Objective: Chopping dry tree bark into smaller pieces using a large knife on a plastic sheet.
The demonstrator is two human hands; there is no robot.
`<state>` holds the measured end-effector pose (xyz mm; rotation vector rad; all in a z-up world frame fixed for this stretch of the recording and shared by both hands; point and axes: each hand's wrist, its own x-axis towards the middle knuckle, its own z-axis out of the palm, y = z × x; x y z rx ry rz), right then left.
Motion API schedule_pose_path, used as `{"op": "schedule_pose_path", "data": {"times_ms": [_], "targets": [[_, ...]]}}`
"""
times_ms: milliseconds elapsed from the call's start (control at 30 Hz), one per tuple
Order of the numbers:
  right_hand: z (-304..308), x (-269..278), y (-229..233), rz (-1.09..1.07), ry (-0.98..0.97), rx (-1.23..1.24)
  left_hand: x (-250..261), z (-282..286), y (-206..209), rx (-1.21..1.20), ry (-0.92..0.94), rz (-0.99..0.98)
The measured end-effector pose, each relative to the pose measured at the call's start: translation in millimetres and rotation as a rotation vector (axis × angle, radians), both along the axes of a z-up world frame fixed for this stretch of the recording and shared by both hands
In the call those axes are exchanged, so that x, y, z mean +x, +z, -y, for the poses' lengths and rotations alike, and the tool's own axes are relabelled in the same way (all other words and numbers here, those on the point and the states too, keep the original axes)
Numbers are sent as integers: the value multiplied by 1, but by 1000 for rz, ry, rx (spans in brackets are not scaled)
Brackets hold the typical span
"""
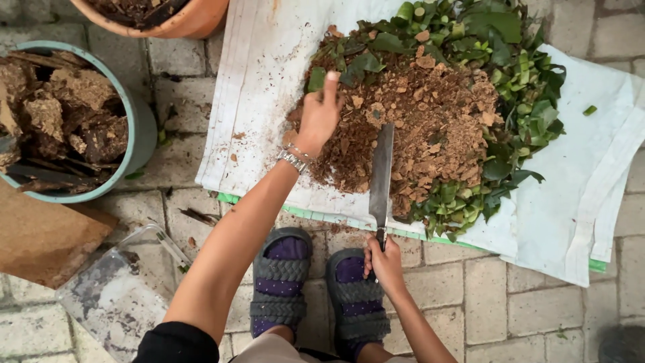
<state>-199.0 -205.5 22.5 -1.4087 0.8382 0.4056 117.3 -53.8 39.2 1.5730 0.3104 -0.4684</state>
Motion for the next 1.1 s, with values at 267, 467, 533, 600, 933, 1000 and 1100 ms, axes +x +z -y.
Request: {"op": "schedule_pose_path", "data": {"times_ms": [267,467,533,600,933,1000,1100], "targets": [[0,3,4,-22,-17,16,-13,-4,-13,100,-538,294],[2,1,-1,-11,-19,29,-32,-18,-13,76,-577,554],[2,2,0,-11,-16,25,-36,-20,-7,97,-554,506],[2,3,2,-18,-15,16,-38,-21,-7,285,-549,550],[2,5,5,-30,-16,16,-40,-22,24,427,-635,510],[5,5,0,-46,-29,28,-44,-25,25,366,-696,540],[14,1,-1,-45,-3,-29,-55,-33,-8,258,-700,594]]}}
